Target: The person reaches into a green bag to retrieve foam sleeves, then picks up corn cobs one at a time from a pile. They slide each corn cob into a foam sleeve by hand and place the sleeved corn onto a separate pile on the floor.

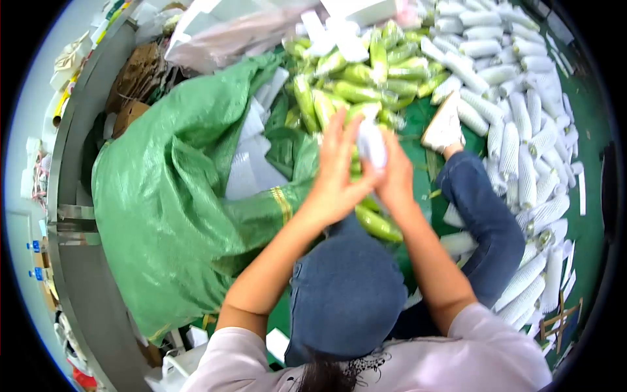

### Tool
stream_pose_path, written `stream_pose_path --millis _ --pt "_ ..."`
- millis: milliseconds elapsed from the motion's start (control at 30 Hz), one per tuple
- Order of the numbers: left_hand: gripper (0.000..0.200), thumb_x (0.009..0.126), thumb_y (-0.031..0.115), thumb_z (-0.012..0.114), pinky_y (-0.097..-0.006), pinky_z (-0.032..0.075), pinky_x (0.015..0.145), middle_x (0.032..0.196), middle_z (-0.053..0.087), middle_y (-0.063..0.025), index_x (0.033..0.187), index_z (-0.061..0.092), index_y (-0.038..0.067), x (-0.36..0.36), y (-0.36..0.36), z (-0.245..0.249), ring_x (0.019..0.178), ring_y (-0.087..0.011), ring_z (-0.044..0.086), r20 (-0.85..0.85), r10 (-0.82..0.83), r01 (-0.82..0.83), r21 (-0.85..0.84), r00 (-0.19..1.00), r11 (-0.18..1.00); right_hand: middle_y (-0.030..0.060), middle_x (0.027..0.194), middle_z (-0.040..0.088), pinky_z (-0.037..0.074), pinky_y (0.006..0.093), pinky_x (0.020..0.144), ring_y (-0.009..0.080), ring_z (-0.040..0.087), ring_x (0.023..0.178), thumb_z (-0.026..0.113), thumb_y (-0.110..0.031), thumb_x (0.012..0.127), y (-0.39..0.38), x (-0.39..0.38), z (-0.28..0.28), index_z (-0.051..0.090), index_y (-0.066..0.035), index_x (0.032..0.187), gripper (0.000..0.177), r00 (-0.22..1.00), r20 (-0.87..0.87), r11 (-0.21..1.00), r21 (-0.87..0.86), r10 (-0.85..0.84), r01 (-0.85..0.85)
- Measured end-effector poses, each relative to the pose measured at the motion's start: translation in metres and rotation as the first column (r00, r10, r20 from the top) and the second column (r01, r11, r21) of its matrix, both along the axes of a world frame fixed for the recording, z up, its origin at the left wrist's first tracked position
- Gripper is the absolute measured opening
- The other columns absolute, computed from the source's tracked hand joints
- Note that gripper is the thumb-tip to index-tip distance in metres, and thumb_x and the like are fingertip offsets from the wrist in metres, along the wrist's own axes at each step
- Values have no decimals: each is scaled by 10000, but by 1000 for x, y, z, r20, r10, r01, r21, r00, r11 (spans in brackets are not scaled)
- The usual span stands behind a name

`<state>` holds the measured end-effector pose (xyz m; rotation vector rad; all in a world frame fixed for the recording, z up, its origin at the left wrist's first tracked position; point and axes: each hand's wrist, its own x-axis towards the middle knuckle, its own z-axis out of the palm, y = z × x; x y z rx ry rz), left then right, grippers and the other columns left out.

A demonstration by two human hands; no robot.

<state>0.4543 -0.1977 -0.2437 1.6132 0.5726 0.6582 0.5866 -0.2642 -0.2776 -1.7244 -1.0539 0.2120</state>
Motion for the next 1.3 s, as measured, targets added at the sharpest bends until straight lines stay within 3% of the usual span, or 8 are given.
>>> stream_pose_path --millis 167,267,400,667,800,833,900,1300 --pt "620 975 246 536 -380 353 1078 1497 339 -171 1493 253 55 86 24 -25 1380 -280 327 350 4 137 -377 937 916 127 1112 626 511 346 737 278 643 857 605 -184 899 5 42 -1 428 -25 1398 553 879 -325 934 195 349 -299" --pt "648 1023 342 426 -353 345 1077 1483 344 -189 1529 123 74 92 30 -76 1364 -246 336 239 -22 98 -309 971 946 62 933 655 476 206 643 98 603 715 553 -108 944 8 59 -13 510 33 1314 398 303 -931 948 110 203 -297" --pt "654 1017 455 385 -345 350 1065 1452 395 -168 1512 201 68 87 35 -105 1277 -263 435 -9 303 -241 -631 953 738 -3 767 579 429 212 623 61 516 675 592 -65 919 50 44 -56 625 15 1140 238 859 -496 972 -112 126 -207" --pt "398 1019 286 414 -338 397 1015 1301 519 -143 1322 468 33 54 63 -125 1191 -234 503 -2 502 -421 -547 865 724 22 855 609 472 289 676 96 559 754 570 -217 963 111 23 -64 604 -56 1042 183 402 -897 983 170 185 -74" --pt "354 993 299 456 -420 477 966 1111 639 -159 1169 562 11 -7 101 -52 1047 -288 608 -40 772 -211 -970 635 123 107 915 698 524 380 729 247 661 811 675 -323 851 133 70 -96 663 -53 993 306 550 -558 468 -298 622 -832" --pt "325 986 262 471 -418 502 922 1112 640 -160 1167 562 7 -13 104 -79 1019 -284 619 53 724 -105 -980 688 171 176 906 691 527 424 742 342 660 816 707 -339 777 155 98 -144 674 -59 974 344 489 213 529 -454 846 -717" --pt "269 969 177 499 -391 536 848 1111 643 -149 1171 566 12 -16 84 -110 979 -260 636 208 640 23 -958 740 286 189 882 681 516 469 726 371 655 828 696 -285 755 200 88 -74 677 -92 1007 318 820 278 732 -641 501 -230" --pt "346 1025 192 316 -434 516 901 1250 569 -146 1267 498 26 53 52 -230 1077 -300 586 -45 629 -92 -995 776 43 245 1079 632 497 472 846 388 615 1004 603 -239 785 281 39 -92 384 -146 1423 681 604 188 583 -583 774 -566"
